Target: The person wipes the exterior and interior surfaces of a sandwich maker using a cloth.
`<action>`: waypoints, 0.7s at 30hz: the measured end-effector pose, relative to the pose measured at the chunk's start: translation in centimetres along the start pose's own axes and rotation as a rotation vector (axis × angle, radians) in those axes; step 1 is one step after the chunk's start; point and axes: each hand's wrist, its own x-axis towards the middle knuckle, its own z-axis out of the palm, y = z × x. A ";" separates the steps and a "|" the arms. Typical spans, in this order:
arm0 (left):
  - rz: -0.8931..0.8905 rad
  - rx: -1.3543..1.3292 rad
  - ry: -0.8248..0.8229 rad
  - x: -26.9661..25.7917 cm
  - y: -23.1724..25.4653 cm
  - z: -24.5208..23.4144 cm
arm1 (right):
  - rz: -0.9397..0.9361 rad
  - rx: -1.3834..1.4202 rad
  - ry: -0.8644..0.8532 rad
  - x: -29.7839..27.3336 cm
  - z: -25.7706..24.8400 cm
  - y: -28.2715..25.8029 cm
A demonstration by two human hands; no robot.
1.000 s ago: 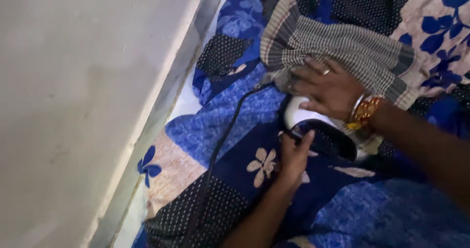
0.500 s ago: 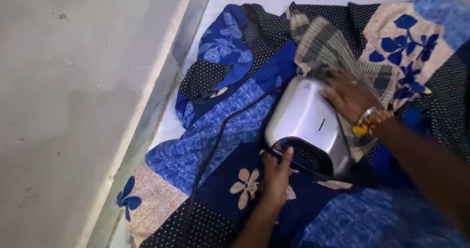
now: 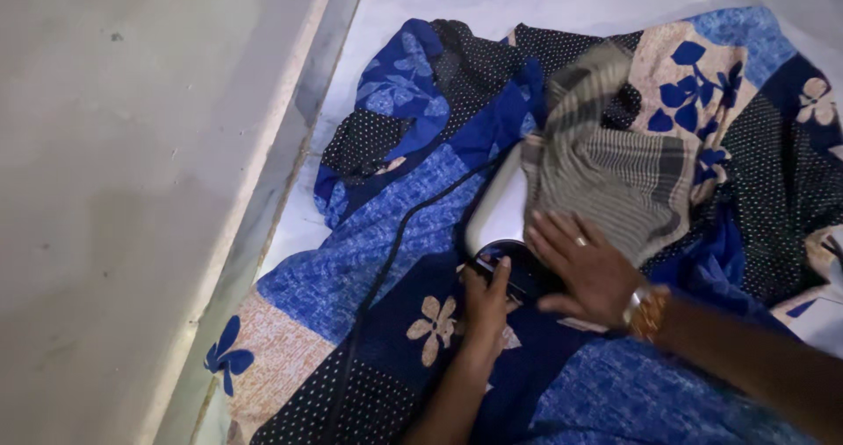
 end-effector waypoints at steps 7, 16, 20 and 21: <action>0.009 0.167 -0.023 -0.2 0.2 0.0 | 0.348 0.110 -0.136 7.0 -0.4 8.3; 0.012 0.033 0.000 -0.4 0.6 0.1 | -0.040 -0.024 -0.098 -3.2 -1.2 4.3; 0.009 0.190 0.018 -0.4 0.5 -0.1 | -0.107 0.007 -0.132 1.6 0.3 3.1; 0.015 0.167 -0.006 -0.4 0.4 -0.2 | -0.063 -0.025 -0.175 3.7 0.7 3.4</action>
